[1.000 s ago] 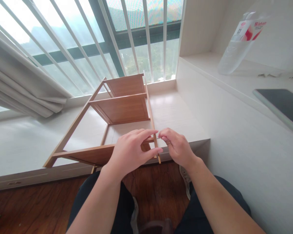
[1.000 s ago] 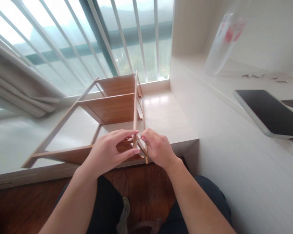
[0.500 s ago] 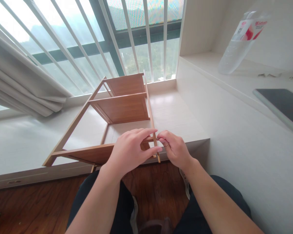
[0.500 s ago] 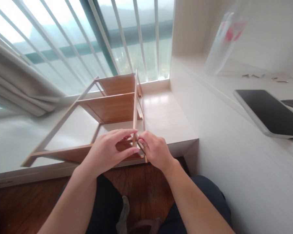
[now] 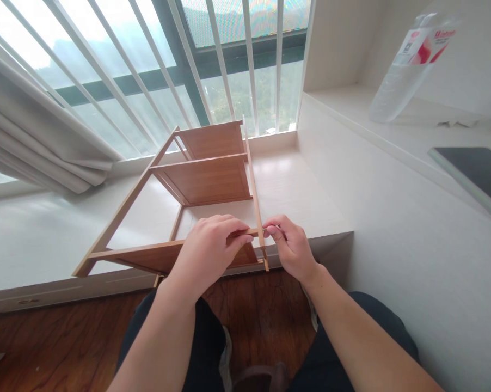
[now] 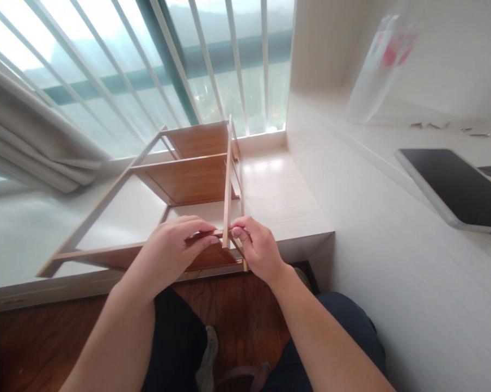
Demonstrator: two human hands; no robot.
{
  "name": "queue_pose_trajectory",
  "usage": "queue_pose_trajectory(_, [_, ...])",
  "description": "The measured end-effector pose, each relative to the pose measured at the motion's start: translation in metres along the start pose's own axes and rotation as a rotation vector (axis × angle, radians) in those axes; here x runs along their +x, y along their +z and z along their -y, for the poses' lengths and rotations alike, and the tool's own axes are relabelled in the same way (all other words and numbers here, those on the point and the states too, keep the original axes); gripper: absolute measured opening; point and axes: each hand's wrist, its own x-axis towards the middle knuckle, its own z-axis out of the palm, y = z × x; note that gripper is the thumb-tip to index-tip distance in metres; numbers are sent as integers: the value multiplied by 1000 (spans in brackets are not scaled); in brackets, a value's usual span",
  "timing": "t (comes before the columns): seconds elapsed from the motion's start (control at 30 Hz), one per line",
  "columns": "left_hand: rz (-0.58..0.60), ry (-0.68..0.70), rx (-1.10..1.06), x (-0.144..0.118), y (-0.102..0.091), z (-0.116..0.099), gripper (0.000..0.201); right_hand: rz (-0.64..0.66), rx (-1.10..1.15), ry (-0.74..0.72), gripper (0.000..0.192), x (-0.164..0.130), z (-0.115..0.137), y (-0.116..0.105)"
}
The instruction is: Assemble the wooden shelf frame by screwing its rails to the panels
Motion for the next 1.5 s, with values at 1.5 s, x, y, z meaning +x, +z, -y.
queue_pose_trajectory(1.5, [-95,64,28,3,14,-5,9,-378,69,53,22,-16,-8,26])
